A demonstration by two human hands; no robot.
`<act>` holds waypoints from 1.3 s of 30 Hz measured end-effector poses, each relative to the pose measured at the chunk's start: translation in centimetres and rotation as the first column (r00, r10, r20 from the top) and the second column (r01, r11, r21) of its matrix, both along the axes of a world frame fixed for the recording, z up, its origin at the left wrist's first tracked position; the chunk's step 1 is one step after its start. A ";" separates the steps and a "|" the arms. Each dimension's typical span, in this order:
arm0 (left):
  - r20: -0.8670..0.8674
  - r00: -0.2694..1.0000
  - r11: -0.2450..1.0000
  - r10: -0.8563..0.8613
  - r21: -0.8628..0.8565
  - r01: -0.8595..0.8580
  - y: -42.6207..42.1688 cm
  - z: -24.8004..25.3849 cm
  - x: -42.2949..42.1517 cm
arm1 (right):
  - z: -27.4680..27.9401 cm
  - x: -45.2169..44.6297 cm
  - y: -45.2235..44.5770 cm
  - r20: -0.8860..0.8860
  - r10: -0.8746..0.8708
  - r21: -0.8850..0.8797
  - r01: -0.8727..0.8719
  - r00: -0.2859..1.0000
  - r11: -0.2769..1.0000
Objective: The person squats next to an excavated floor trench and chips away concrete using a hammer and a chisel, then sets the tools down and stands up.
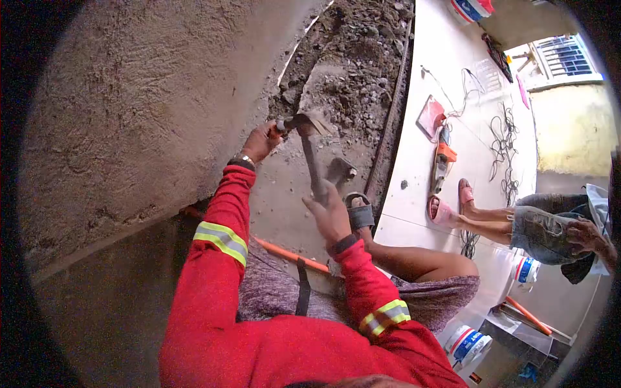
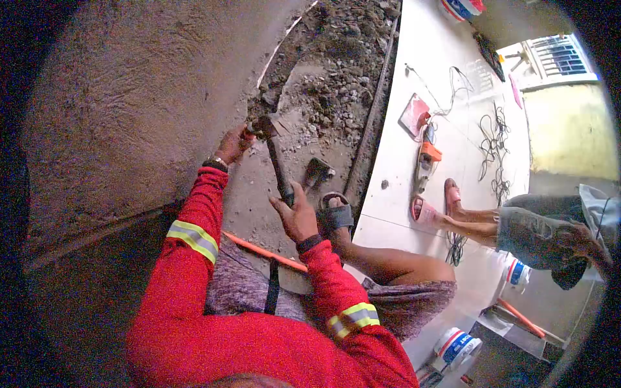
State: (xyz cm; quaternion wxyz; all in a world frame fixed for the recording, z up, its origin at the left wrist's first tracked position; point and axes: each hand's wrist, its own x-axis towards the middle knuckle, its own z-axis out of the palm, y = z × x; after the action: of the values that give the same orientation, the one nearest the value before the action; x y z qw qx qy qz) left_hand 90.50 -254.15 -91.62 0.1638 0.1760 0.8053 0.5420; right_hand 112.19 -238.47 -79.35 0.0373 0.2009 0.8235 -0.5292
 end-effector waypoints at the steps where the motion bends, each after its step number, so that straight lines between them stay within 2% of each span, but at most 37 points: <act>1: 0.009 1.000 1.000 0.010 0.026 -0.010 0.0 0.2 -0.3 | 0.0 -0.3 0.0 -0.031 -0.010 -0.012 0.010 0.999 1.000; 2: -0.003 1.000 0.999 -0.022 -0.048 0.022 0.0 0.9 -0.4 | 0.0 -0.4 -0.1 -0.036 -0.016 -0.015 0.016 0.999 1.000; 4: -0.058 0.998 0.997 -0.019 -0.073 0.015 -0.1 0.9 -0.4 | 0.0 -0.1 -0.2 -0.036 -0.032 -0.022 0.032 0.999 0.999; 7: -0.112 0.994 0.996 -0.003 -0.086 -0.007 0.1 0.1 -0.4 | 3.3 -1.3 -0.8 0.173 -0.128 -0.380 0.186 0.977 0.906; 9: -0.114 0.993 0.992 -0.004 -0.123 -0.010 0.1 0.2 -0.5 | 4.7 -3.6 -0.2 0.069 -0.132 -0.442 0.149 0.989 0.885; 11: -0.073 0.997 0.980 -0.024 -0.198 0.009 0.2 0.5 -0.2 | 9.7 -7.7 0.5 0.067 -0.135 -0.579 0.149 0.989 0.802; 12: -0.015 0.999 0.993 -0.039 -0.108 0.037 0.1 -1.1 -0.6 | 10.5 -10.0 1.1 -0.160 -0.203 -0.519 0.093 0.966 0.850; 13: -0.036 0.998 0.991 -0.050 -0.127 0.045 0.2 -0.8 -0.6 | 12.9 -12.2 1.8 -0.206 -0.212 -0.415 0.111 0.955 0.903; 15: -0.074 0.994 0.984 -0.076 -0.166 0.063 0.2 1.3 -0.1 | 13.9 -16.6 4.9 -0.320 -0.186 -0.447 0.025 0.929 0.894; 16: -0.093 0.994 0.996 -0.064 -0.067 0.058 0.1 0.3 0.0 | 14.7 -18.2 6.1 -0.360 -0.155 -0.410 -0.007 0.920 0.912; 17: -0.078 0.995 0.995 -0.068 -0.073 0.062 0.0 -0.1 -0.1 | 15.7 -19.2 6.6 -0.400 -0.121 -0.370 -0.040 0.908 0.928; 20: -0.034 0.997 0.996 -0.062 -0.069 0.060 0.0 -0.5 -0.2 | 19.0 -19.5 5.9 -0.325 -0.211 -0.383 0.076 0.922 0.921; 23: -0.001 0.999 0.999 -0.045 -0.026 0.045 0.1 -1.0 -0.3 | 14.6 -18.8 8.1 -0.469 -0.050 -0.304 -0.108 0.882 0.946; 25: 0.000 0.999 0.999 -0.040 0.011 0.040 0.1 -1.4 -0.7 | 12.8 -15.1 5.6 -0.302 -0.179 -0.389 0.050 0.936 0.920; 26: -0.016 0.999 0.999 -0.038 -0.022 0.038 0.3 -0.8 -0.7 | 9.8 -14.0 5.6 -0.310 -0.133 -0.269 0.047 0.941 0.962; 27: -0.035 0.999 0.998 -0.034 -0.057 0.032 0.2 0.1 -0.7 | 7.7 -11.9 4.6 -0.243 -0.153 -0.240 0.094 0.958 0.966; 28: -0.051 0.998 0.995 -0.032 -0.096 0.027 0.1 0.7 -0.6 | 4.4 -10.0 4.6 -0.196 -0.095 -0.251 0.044 0.976 0.967; 29: -0.037 0.999 0.998 -0.016 -0.065 0.014 -0.1 0.7 -0.7 | 4.0 -8.0 3.0 0.062 -0.133 -0.394 0.147 0.989 0.907; 31: 0.003 1.000 1.000 0.000 0.001 0.000 0.2 0.4 -0.5 | -4.2 -3.4 2.0 0.058 -0.134 -0.404 0.146 0.989 0.903; 32: -0.041 0.999 1.000 -0.006 -0.015 0.005 0.4 0.8 -0.5 | -5.9 -1.3 1.1 0.259 -0.142 -0.432 0.246 0.955 0.867; 33: -0.082 0.997 0.999 -0.008 -0.034 0.005 0.3 1.3 -0.4 | -7.7 0.6 0.4 0.333 -0.116 -0.428 0.259 0.936 0.866; 36: -0.236 0.972 0.988 0.007 -0.145 -0.042 -0.9 -1.0 -0.4 | -12.5 5.6 -0.7 0.483 0.021 -0.336 0.163 0.875 0.928; 37: -0.287 0.958 0.985 0.005 -0.164 -0.054 -0.6 -2.7 -0.2 | -17.2 8.0 -0.6 0.542 0.071 -0.275 0.097 0.837 0.957; 38: -0.058 0.997 0.949 -0.042 -0.315 0.021 -0.5 -0.8 -0.4 | -12.5 7.2 -1.3 0.599 0.090 -0.008 -0.106 0.796 0.994; 39: 0.102 0.994 0.991 -0.031 -0.127 0.044 -0.4 -2.5 -0.8 | -10.3 6.0 -0.2 0.693 0.265 -0.048 -0.325 0.671 0.945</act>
State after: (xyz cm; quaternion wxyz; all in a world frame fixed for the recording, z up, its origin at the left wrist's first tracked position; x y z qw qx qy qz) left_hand 89.71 -254.50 -94.08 0.2252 0.1530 0.8260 0.4935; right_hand 118.16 -238.65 -89.65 0.4182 0.2489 0.7915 -0.3696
